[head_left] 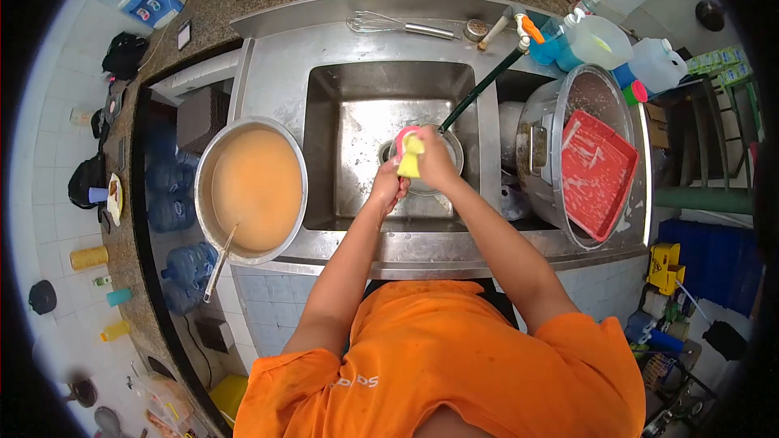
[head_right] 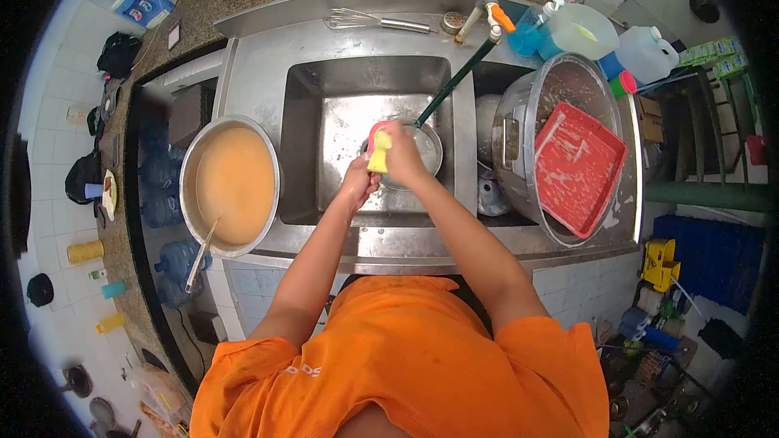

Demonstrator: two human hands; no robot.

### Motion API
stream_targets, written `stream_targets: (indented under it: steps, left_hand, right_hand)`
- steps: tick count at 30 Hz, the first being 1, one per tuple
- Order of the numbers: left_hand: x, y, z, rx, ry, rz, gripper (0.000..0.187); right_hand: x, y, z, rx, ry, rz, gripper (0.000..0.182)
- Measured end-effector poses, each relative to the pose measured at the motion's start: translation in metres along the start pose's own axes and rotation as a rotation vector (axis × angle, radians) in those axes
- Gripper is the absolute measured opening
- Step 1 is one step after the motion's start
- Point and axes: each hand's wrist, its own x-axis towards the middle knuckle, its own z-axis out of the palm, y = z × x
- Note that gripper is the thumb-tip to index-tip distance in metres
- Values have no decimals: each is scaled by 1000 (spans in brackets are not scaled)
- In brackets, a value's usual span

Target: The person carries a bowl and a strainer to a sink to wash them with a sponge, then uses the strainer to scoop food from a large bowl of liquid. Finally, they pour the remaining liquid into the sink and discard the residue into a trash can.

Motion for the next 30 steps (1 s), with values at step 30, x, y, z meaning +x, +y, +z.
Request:
stream_targets:
  steps: [30]
  left_hand:
    - [-5,-2,15,107,-227,-264,43]
  right_hand:
    - [21,22,-15,-174,93,-35,35]
